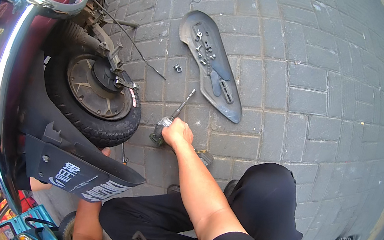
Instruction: The person removes a rear mudguard from a scooter, then uses a cordless impact wrench and hand tools to adjust and tighten bolts on the rear wheel assembly. The person handles screws, washers, and a plastic mudguard while working on the scooter's rear wheel area.
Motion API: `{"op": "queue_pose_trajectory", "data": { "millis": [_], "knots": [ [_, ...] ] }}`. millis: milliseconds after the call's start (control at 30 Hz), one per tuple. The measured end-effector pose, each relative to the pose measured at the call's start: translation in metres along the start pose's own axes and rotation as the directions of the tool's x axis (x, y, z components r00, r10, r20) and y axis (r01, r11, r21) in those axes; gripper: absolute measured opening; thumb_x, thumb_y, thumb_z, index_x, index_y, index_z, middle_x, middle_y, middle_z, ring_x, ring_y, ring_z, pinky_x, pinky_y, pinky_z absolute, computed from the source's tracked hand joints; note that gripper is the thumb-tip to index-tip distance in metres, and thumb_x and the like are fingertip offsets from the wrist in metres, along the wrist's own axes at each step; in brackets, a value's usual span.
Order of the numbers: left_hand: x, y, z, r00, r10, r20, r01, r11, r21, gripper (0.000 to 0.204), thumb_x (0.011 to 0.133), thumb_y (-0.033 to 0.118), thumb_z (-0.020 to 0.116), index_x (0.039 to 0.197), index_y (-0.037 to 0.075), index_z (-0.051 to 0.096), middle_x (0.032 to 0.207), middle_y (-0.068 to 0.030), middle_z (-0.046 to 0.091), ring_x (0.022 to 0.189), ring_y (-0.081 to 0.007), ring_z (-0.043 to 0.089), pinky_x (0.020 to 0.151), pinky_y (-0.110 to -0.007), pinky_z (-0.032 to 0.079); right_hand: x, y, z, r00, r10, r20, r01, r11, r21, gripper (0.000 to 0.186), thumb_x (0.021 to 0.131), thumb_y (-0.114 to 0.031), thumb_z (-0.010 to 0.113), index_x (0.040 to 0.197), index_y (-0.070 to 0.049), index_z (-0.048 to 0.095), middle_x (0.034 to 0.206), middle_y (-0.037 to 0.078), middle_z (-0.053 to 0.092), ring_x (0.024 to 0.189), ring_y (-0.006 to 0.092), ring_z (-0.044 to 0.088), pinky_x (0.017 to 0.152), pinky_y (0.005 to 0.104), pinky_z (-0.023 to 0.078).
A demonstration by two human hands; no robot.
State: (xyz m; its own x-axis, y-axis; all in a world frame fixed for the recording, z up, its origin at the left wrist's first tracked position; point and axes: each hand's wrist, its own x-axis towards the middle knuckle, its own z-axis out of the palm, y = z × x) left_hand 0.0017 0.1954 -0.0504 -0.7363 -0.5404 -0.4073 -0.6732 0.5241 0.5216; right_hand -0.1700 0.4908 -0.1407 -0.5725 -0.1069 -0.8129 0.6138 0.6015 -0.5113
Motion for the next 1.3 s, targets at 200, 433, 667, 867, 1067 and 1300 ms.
{"op": "queue_pose_trajectory", "data": {
  "millis": [200,433,667,867,1067,1300],
  "knots": [
    [-0.007,-0.012,0.02,0.998,0.029,0.061,-0.026,0.999,-0.048,0.052,0.087,0.028,0.071,0.129,0.002,0.055,0.118,-0.0134,0.063,0.097,-0.0222,0.064,0.083,-0.038,0.053,-0.009,-0.061,-0.023,0.977,-0.203,-0.063,0.197,0.976,-0.093,0.037,0.082,-0.02,0.063,0.114,-0.003,0.07,0.12,0.022,0.067,0.114,0.0367,0.063,0.095,0.045,0.051],
    [-0.012,-0.034,0.022,0.998,0.01,0.06,-0.005,0.996,-0.088,0.054,0.085,0.027,0.072,0.13,0.002,0.055,0.117,-0.0142,0.063,0.097,-0.0226,0.064,0.084,-0.039,0.053,-0.021,-0.101,-0.027,0.945,-0.309,-0.108,0.31,0.951,-0.003,0.037,0.08,-0.022,0.063,0.11,-0.003,0.071,0.119,0.023,0.066,0.114,0.0362,0.063,0.098,0.0417,0.05],
    [-0.065,-0.073,0.021,0.991,-0.133,-0.007,0.133,0.989,-0.059,0.056,0.084,0.026,0.074,0.13,0.001,0.055,0.117,-0.015,0.064,0.097,-0.023,0.064,0.084,-0.039,0.053,0.057,-0.03,-0.047,0.976,-0.216,-0.013,0.213,0.97,-0.114,0.035,0.079,-0.013,0.059,0.109,-0.001,0.071,0.12,0.024,0.066,0.114,0.0361,0.064,0.095,0.0428,0.052],
    [-0.065,-0.037,0.031,0.993,-0.11,-0.031,0.11,0.994,0.012,0.057,0.083,0.025,0.075,0.13,0.001,0.054,0.117,-0.0157,0.064,0.097,-0.0233,0.064,0.084,-0.04,0.053,0.101,-0.018,-0.061,0.991,-0.131,0.01,0.13,0.991,0.04,0.031,0.079,-0.016,0.061,0.104,-0.002,0.071,0.113,0.022,0.069,0.111,0.0353,0.065,0.094,0.0423,0.051],
    [-0.096,0.041,0.047,0.914,-0.273,0.299,0.243,0.961,0.133,0.061,0.079,0.026,0.078,0.128,-0.002,0.055,0.113,-0.018,0.066,0.096,-0.0249,0.065,0.082,-0.042,0.054,0.132,-0.03,-0.079,0.982,-0.185,-0.05,0.19,0.973,0.135,0.028,0.081,-0.023,0.067,0.102,-0.005,0.073,0.11,0.02,0.07,0.11,0.0345,0.065,0.094,0.042,0.051],
    [-0.08,0.098,0.06,0.865,-0.122,0.487,-0.158,0.855,0.494,0.055,0.078,0.028,0.077,0.12,-0.002,0.061,0.107,-0.0236,0.067,0.096,-0.0379,0.066,0.084,-0.044,0.053,0.167,-0.022,-0.15,0.909,-0.161,-0.384,0.212,0.973,0.093,0.025,0.082,-0.018,0.064,0.103,-0.006,0.072,0.105,0.02,0.071,0.104,0.0348,0.068,0.093,0.0413,0.052]
  ]
}}
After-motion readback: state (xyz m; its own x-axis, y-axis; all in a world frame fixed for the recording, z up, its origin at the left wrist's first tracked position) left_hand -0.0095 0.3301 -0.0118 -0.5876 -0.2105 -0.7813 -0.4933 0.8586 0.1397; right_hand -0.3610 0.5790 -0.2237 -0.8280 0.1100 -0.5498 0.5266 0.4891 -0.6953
